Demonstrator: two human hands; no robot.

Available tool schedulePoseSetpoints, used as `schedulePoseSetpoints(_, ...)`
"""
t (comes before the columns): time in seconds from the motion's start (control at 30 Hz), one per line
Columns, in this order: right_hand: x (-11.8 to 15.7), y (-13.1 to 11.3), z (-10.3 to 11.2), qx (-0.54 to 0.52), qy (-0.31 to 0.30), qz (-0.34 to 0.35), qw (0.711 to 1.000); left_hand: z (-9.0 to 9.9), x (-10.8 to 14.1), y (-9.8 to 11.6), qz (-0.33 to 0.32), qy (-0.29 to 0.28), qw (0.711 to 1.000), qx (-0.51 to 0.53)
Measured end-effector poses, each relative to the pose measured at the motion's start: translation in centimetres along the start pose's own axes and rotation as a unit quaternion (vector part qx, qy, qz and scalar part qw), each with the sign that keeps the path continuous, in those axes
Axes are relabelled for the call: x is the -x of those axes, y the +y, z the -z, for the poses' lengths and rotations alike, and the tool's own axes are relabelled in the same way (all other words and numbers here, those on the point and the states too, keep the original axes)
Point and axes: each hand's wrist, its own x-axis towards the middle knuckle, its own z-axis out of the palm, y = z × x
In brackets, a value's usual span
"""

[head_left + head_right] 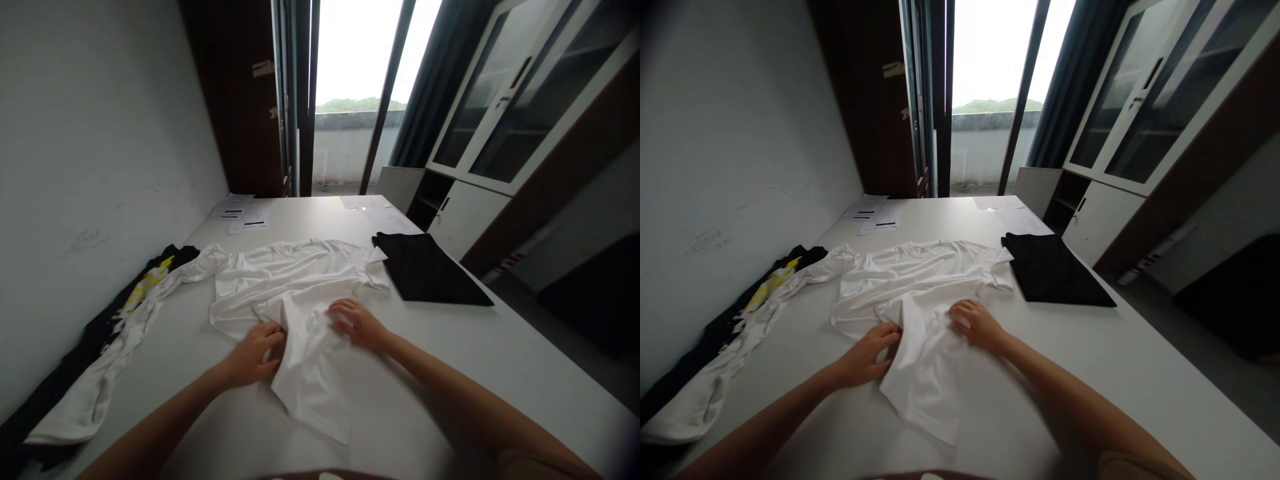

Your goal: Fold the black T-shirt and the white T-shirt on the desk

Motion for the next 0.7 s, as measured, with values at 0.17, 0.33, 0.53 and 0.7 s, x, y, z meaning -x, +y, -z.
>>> schedulePoseSetpoints(0.17, 1.0, -3.2, -1.4, 0.06, -0.067, 0.049, 0.995, -1.3, 0.1, 0.8, -0.015, -0.02, 0.999, -0.043)
schedulePoseSetpoints(0.33, 1.0, -2.7, -1.4, 0.078, -0.137, 0.035, 0.987, -1.4, 0.1, 0.2, -0.044, -0.08, 0.992, -0.087)
schedulePoseSetpoints(0.53, 1.9, 0.2, 1.5, 0.016, -0.157, -0.11, 0.981, 1.5, 1.2, -0.8, 0.005, -0.137, 0.99, -0.046)
schedulePoseSetpoints(0.7, 2.8, 2.1, 4.7, -0.091, -0.25, -0.166, 0.949, 4.9, 4.0, -3.4, 0.036, -0.242, 0.97, 0.008)
